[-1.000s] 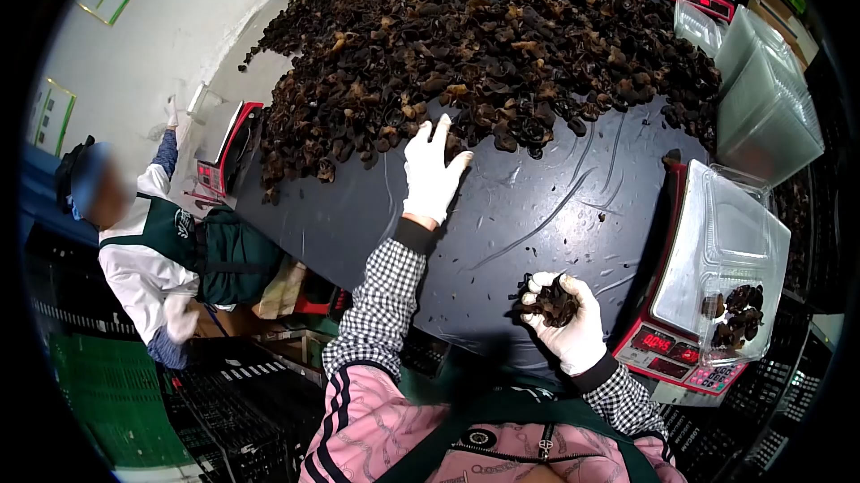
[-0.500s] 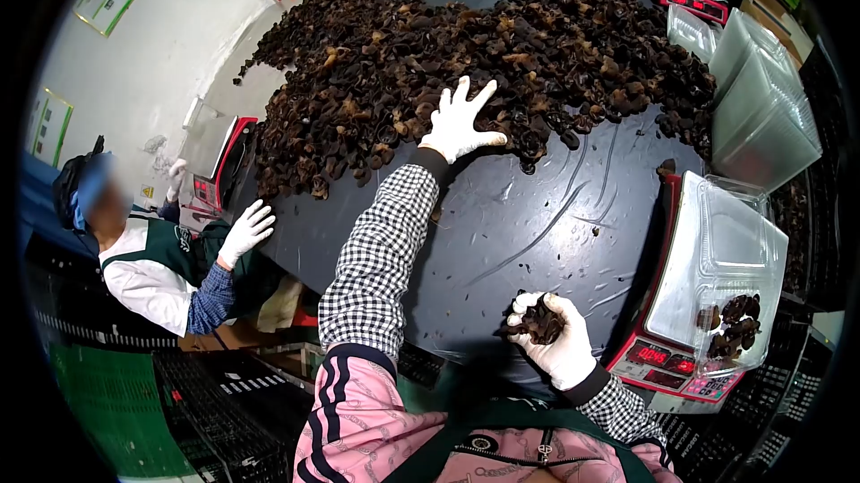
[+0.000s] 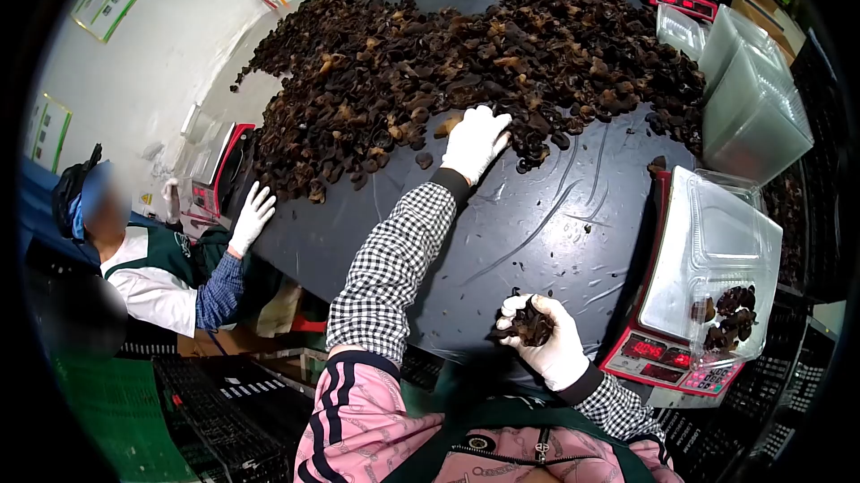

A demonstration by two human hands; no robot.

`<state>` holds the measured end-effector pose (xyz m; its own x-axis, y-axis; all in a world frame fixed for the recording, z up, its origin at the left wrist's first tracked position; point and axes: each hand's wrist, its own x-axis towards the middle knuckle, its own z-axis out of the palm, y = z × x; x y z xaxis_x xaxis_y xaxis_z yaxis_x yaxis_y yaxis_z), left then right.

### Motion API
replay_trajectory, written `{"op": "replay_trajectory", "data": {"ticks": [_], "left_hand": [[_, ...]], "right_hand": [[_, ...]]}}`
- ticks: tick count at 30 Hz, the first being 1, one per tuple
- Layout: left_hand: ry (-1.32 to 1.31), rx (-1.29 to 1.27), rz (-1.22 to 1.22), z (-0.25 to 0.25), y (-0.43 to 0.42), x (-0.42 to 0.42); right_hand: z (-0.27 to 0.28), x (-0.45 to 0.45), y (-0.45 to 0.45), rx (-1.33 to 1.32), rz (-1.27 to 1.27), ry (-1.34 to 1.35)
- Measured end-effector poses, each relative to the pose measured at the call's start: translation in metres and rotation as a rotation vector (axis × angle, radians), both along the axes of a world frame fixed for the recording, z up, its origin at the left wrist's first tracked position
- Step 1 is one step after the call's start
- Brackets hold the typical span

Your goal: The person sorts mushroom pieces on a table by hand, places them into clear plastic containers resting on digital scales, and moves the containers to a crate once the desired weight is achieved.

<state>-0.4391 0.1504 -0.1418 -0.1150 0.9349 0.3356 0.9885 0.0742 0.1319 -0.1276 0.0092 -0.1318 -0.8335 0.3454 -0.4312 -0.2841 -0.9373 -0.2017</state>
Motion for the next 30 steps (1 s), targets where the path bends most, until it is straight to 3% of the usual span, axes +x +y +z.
{"op": "replay_trajectory", "data": {"ticks": [6, 11, 15, 17, 18, 21, 23, 25, 26, 30], "left_hand": [[-0.185, 0.252, 0.018, -0.027, -0.002, -0.02], [-0.492, 0.543, 0.19, 0.003, -0.02, -0.025], [-1.407, 0.449, 0.162, 0.06, -0.038, 0.002], [-1.932, 0.303, 0.011, 0.084, -0.047, 0.028], [-2.007, 0.232, -0.069, 0.082, -0.045, 0.033], [-2.052, 0.162, -0.1, 0.128, -0.047, 0.109], [-2.104, -0.054, -0.271, 0.133, -0.043, 0.139], [-2.006, -0.144, -0.387, 0.146, -0.031, 0.181], [-1.946, -0.128, -0.289, 0.165, -0.035, 0.215], [-1.743, -0.189, -0.513, 0.174, -0.024, 0.292]], "right_hand": [[0.047, 0.02, -0.004, 0.089, -0.021, -0.054], [0.115, 0.075, 0.011, 0.326, -0.339, -0.01], [0.142, 0.136, 0.048, 1.009, -0.743, -0.285], [0.151, 0.171, 0.076, 1.093, -0.821, -0.282], [0.149, 0.187, 0.088, 1.041, -0.888, -0.288], [0.142, 0.217, 0.119, 1.026, -1.023, -0.604], [0.144, 0.229, 0.124, 1.22, -0.835, -0.964], [0.151, 0.229, 0.125, 1.266, -0.697, -1.08], [0.145, 0.234, 0.13, 1.395, -0.637, -1.098], [0.139, 0.241, 0.128, 1.644, -0.462, -1.096]]}}
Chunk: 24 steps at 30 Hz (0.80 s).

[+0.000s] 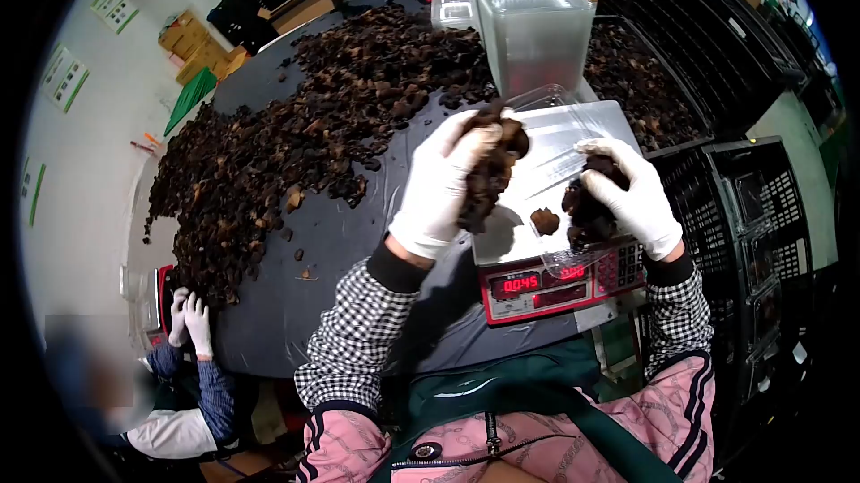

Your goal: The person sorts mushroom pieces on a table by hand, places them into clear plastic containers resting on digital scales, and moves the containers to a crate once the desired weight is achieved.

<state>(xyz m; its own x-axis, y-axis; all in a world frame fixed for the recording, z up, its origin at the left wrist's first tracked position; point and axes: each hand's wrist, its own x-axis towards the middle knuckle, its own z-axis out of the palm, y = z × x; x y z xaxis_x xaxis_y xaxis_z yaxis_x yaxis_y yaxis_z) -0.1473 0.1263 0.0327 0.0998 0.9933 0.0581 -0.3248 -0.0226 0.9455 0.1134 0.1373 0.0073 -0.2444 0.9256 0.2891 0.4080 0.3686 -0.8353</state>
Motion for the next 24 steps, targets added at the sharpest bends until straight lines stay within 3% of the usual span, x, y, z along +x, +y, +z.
{"op": "replay_trajectory", "data": {"ticks": [3, 4, 8, 11, 12, 13, 17, 19, 24], "left_hand": [[-0.021, 0.032, -0.075, -0.006, 0.006, 0.042], [0.033, 0.044, -0.078, -0.007, 0.007, 0.051], [0.251, 0.141, -0.114, -0.022, 0.012, 0.074], [0.415, 0.188, -0.065, -0.036, 0.011, 0.087], [0.569, 0.225, -0.067, -0.038, 0.011, 0.09], [0.685, 0.454, -0.052, -0.038, 0.012, 0.09], [1.18, 0.724, -0.036, -0.026, -0.005, 0.09], [1.273, 0.781, -0.06, -0.025, -0.006, 0.084], [1.152, 0.688, -0.048, -0.037, -0.006, 0.058]], "right_hand": [[0.002, 0.01, -0.005, -0.003, 0.023, 0.124], [0.007, 0.014, -0.009, -0.123, -0.047, 0.15], [-0.033, 0.034, 0.008, 0.368, -0.293, -0.134], [-0.058, 0.038, 0.0, 0.177, -0.237, -0.023], [-0.059, 0.033, -0.006, 0.156, -0.267, -0.011], [-0.057, 0.031, -0.012, 0.184, -0.263, -0.026], [-0.067, 0.024, -0.031, 0.229, -0.298, 0.014], [-0.055, 0.023, -0.036, 0.357, -0.31, -0.145], [-0.043, 0.022, -0.037, 0.371, -0.225, -0.101]]}}
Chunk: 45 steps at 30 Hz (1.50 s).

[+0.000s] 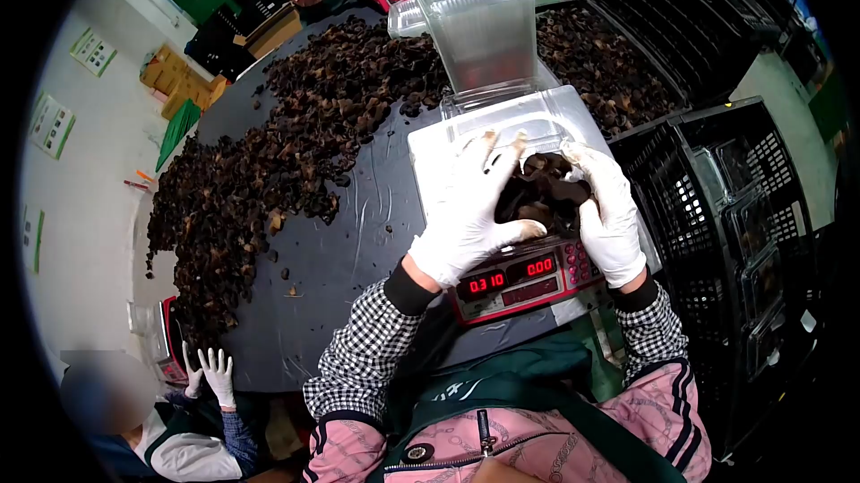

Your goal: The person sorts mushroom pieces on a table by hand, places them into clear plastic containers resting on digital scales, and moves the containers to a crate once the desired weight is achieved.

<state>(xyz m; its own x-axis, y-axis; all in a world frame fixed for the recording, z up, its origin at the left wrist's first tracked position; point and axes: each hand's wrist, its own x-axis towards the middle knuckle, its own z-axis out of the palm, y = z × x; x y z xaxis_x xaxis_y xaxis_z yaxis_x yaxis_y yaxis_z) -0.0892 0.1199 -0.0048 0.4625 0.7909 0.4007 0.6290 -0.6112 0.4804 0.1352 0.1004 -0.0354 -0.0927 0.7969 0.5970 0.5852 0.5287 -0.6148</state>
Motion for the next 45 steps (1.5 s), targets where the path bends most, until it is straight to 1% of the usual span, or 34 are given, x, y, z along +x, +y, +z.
{"op": "replay_trajectory", "data": {"ticks": [2, 4, 5, 6, 7, 9, 10, 13, 14, 15, 17, 19, 21, 23, 24, 27, 28, 29, 31, 32, 33, 35, 36, 37, 39, 41, 42, 43, 45], "left_hand": [[-0.093, -0.079, 0.021, -0.003, -0.002, -0.008], [-0.247, -0.121, 0.007, -0.012, -0.001, -0.011], [-0.325, -0.143, -0.001, -0.014, 0.0, -0.012], [-0.301, -0.017, -0.027, -0.014, 0.0, -0.011], [-0.255, 0.026, -0.044, -0.012, 0.001, -0.009], [-0.165, 0.109, -0.075, -0.001, 0.005, -0.002], [-0.24, 0.109, -0.111, 0.004, 0.007, 0.004], [-0.15, -0.002, -0.118, 0.004, 0.017, 0.01], [-0.149, -0.02, -0.061, -0.002, 0.021, 0.015], [-0.202, -0.054, -0.074, -0.004, 0.024, 0.013], [-0.305, -0.123, -0.103, -0.01, 0.031, 0.005], [-0.333, -0.13, -0.108, -0.022, 0.038, -0.002], [-0.365, -0.175, -0.093, -0.017, 0.034, -0.005], [-0.321, -0.124, -0.076, -0.011, 0.031, -0.008], [-0.309, -0.085, -0.073, -0.009, 0.032, -0.009], [-0.325, 0.051, -0.027, -0.005, 0.031, -0.011], [-0.341, 0.098, -0.006, -0.002, 0.029, -0.012], [-0.352, 0.049, 0.006, 0.0, 0.025, -0.013], [-0.377, -0.048, 0.043, 0.006, 0.009, -0.016], [-0.337, -0.05, -0.069, 0.016, 0.003, -0.015], [-0.294, -0.067, -0.106, 0.018, -0.005, -0.013], [-0.149, 0.067, -0.12, -0.004, -0.011, -0.01], [-0.142, 0.064, -0.128, -0.018, -0.011, -0.006], [-0.128, 0.119, -0.092, -0.031, -0.01, -0.001], [-0.134, 0.129, -0.09, -0.012, -0.016, -0.008], [-0.286, 0.152, -0.042, -0.015, -0.017, -0.019], [-0.363, 0.165, -0.022, -0.016, -0.016, -0.026], [-0.342, 0.198, 0.033, -0.025, -0.008, -0.045], [-0.09, 0.285, 0.329, -0.06, 0.01, -0.098]], "right_hand": [[0.001, 0.0, 0.002, 0.006, -0.009, 0.015], [0.003, 0.001, 0.003, 0.032, -0.061, 0.04], [0.002, 0.0, 0.003, 0.028, -0.046, 0.054], [0.0, -0.001, 0.003, 0.027, -0.032, 0.068], [-0.001, -0.002, 0.002, 0.023, -0.019, 0.08], [-0.006, -0.003, 0.0, 0.01, -0.039, -0.116], [-0.005, -0.007, -0.003, 0.014, -0.06, -0.162], [0.002, -0.008, -0.01, -0.03, -0.069, -0.234], [0.004, -0.006, -0.011, -0.046, -0.06, -0.237], [0.007, -0.004, -0.012, -0.062, -0.052, -0.239], [0.013, 0.0, -0.013, -0.075, -0.053, -0.192], [0.015, 0.003, -0.013, -0.083, -0.056, -0.138], [0.019, 0.003, -0.011, -0.091, -0.023, -0.108], [0.024, -0.001, -0.009, -0.096, -0.007, -0.127], [0.021, -0.004, -0.007, -0.055, -0.018, -0.154], [0.004, 0.001, 0.006, -0.002, -0.017, -0.122], [0.004, 0.003, 0.009, -0.032, 0.009, -0.032], [0.008, -0.001, 0.008, 0.074, -0.068, 0.0], [0.009, -0.004, 0.011, 0.24, -0.211, -0.076], [0.011, -0.003, 0.011, 0.302, -0.245, -0.195], [0.011, -0.003, 0.009, 0.284, -0.282, -0.355], [0.006, -0.005, 0.006, 0.211, -0.179, -0.455], [0.008, -0.004, 0.003, 0.113, -0.062, -0.375], [0.012, -0.004, 0.001, 0.069, 0.024, -0.318], [0.023, -0.007, -0.001, 0.02, 0.078, -0.294], [0.021, 0.0, -0.001, 0.036, 0.05, -0.276], [0.023, -0.001, -0.003, 0.026, 0.02, -0.217], [0.023, 0.0, -0.007, 0.019, -0.014, -0.164], [0.02, 0.001, -0.014, 0.041, -0.048, -0.035]]}}
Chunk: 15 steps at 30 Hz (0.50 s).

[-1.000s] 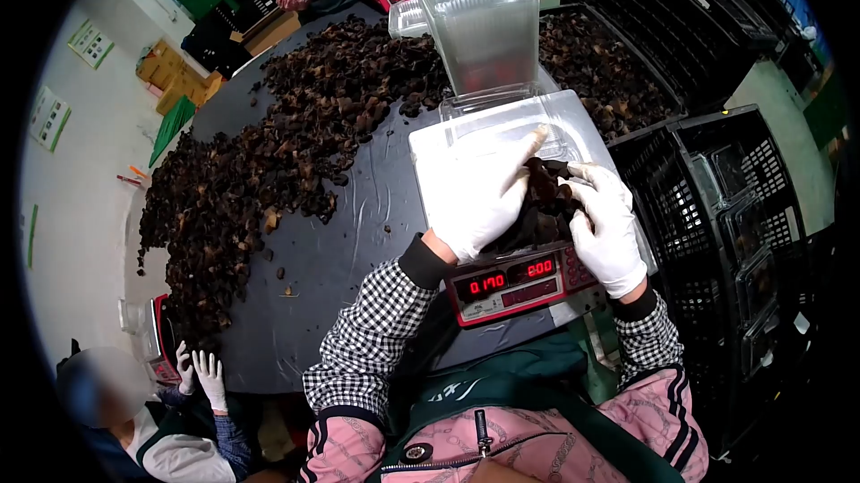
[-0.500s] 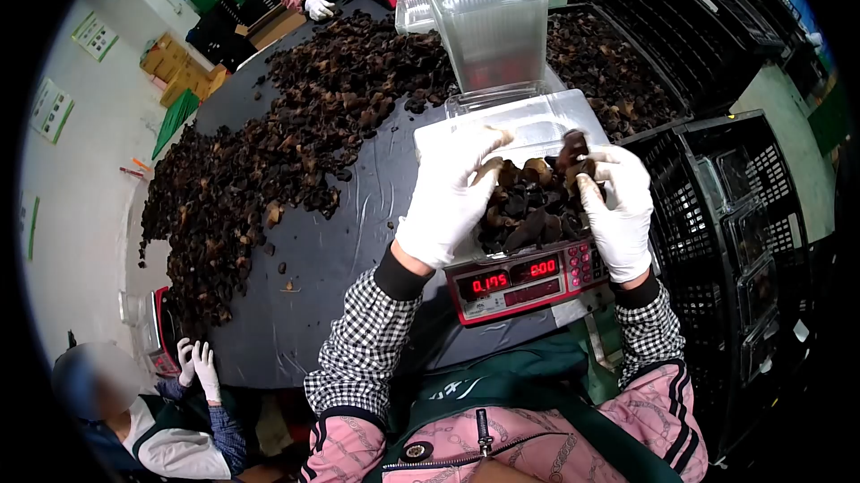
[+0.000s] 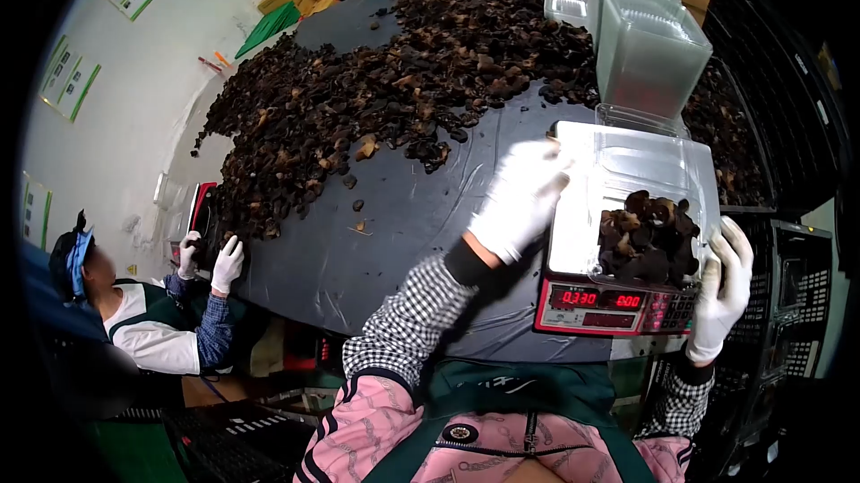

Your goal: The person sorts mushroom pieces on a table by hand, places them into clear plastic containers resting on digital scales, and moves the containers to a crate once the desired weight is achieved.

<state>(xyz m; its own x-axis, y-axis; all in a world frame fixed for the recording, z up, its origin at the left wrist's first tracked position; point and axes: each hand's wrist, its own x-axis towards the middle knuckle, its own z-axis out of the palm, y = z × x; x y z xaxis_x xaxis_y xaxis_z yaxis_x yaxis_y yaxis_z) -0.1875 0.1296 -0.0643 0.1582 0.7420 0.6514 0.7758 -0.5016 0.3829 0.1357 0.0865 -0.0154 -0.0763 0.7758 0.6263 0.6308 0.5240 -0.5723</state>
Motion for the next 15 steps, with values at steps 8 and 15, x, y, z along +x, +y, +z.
{"op": "replay_trajectory", "data": {"ticks": [8, 15], "left_hand": [[0.258, -0.418, 0.774, -0.075, 0.015, -0.156], [0.128, -0.203, 0.662, -0.09, 0.005, -0.174]], "right_hand": [[-0.005, -0.044, -0.03, 0.113, 0.203, 0.189], [-0.012, -0.135, -0.054, -0.276, 0.744, 0.315]]}}
